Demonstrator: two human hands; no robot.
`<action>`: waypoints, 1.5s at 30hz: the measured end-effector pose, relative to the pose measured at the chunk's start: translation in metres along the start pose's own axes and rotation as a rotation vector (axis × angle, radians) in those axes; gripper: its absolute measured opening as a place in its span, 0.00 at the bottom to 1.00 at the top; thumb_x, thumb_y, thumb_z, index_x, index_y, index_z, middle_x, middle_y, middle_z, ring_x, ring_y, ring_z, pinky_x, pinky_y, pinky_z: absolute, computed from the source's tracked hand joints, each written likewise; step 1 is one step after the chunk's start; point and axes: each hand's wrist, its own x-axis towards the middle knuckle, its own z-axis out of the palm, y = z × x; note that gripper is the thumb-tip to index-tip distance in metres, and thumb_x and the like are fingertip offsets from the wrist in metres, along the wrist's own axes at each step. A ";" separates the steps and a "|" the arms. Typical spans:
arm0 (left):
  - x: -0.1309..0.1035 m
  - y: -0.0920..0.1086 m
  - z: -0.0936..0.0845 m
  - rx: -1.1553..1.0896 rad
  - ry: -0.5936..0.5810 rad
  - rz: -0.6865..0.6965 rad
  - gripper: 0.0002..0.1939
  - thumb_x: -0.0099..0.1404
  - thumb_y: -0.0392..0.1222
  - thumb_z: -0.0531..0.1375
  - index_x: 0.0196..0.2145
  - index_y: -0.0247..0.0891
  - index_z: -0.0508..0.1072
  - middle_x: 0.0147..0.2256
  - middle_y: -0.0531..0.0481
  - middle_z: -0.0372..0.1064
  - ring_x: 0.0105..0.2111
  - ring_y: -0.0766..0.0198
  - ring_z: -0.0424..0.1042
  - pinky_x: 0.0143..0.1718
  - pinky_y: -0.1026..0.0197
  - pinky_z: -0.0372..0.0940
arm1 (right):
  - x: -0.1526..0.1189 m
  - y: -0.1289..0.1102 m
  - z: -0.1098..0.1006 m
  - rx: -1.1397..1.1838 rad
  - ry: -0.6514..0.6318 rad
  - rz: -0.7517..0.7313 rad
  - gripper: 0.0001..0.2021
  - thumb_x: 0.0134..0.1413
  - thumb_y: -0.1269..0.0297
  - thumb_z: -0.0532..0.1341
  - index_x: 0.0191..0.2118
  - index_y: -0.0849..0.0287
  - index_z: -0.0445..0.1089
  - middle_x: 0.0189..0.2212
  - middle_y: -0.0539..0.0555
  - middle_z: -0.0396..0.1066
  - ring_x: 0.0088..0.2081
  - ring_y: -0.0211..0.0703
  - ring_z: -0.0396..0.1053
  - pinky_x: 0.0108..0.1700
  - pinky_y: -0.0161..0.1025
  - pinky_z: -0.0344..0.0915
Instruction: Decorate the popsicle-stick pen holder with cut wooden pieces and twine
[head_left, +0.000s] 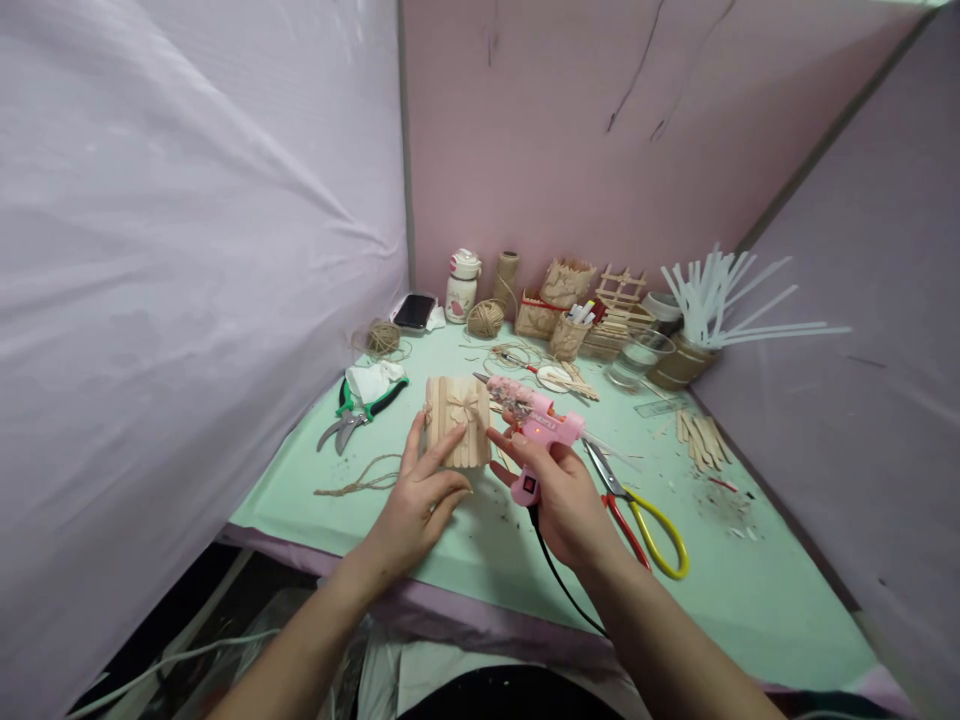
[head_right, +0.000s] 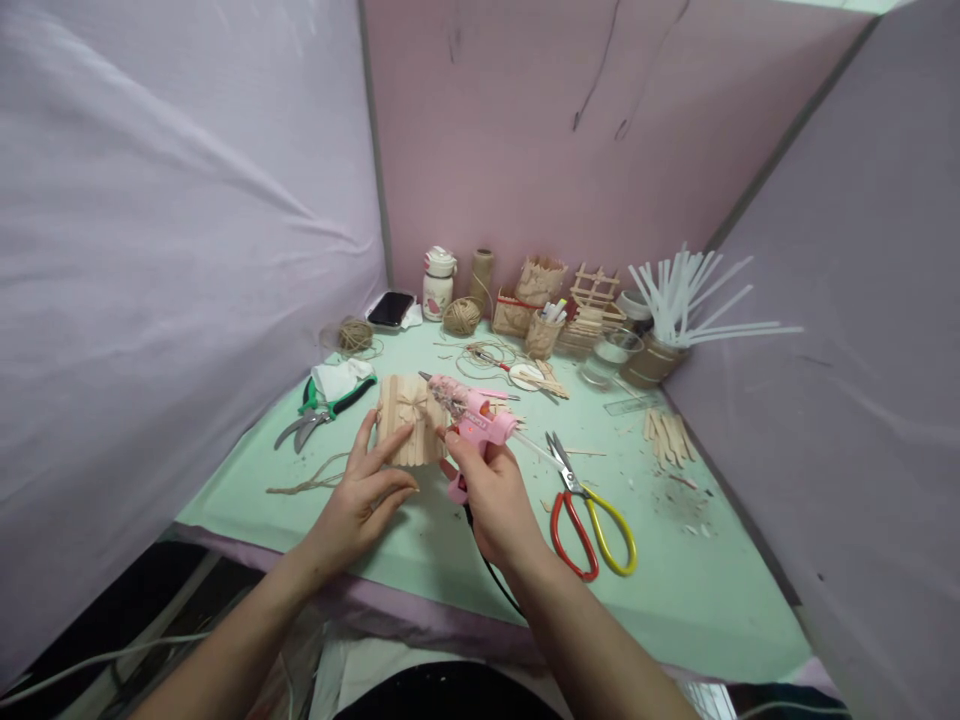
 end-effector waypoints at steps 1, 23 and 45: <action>0.000 0.000 0.000 0.007 0.000 -0.008 0.07 0.66 0.32 0.55 0.34 0.37 0.73 0.66 0.43 0.53 0.69 0.43 0.28 0.63 0.32 0.47 | 0.001 0.001 -0.003 -0.036 0.004 -0.006 0.18 0.45 0.52 0.68 0.42 0.54 0.76 0.40 0.54 0.77 0.47 0.51 0.72 0.41 0.43 0.70; 0.004 0.017 0.013 0.065 0.079 -0.045 0.09 0.66 0.31 0.54 0.32 0.37 0.73 0.66 0.44 0.52 0.69 0.41 0.24 0.63 0.29 0.48 | -0.002 -0.021 -0.021 -1.048 -0.028 -0.381 0.22 0.56 0.45 0.56 0.20 0.54 0.55 0.16 0.44 0.48 0.20 0.36 0.47 0.23 0.35 0.46; 0.004 0.018 0.015 0.076 0.116 -0.027 0.09 0.66 0.31 0.55 0.31 0.35 0.74 0.65 0.43 0.54 0.69 0.42 0.24 0.64 0.31 0.48 | 0.001 -0.019 -0.025 -1.234 -0.038 -0.498 0.20 0.61 0.46 0.51 0.31 0.58 0.67 0.20 0.47 0.59 0.23 0.39 0.56 0.26 0.34 0.55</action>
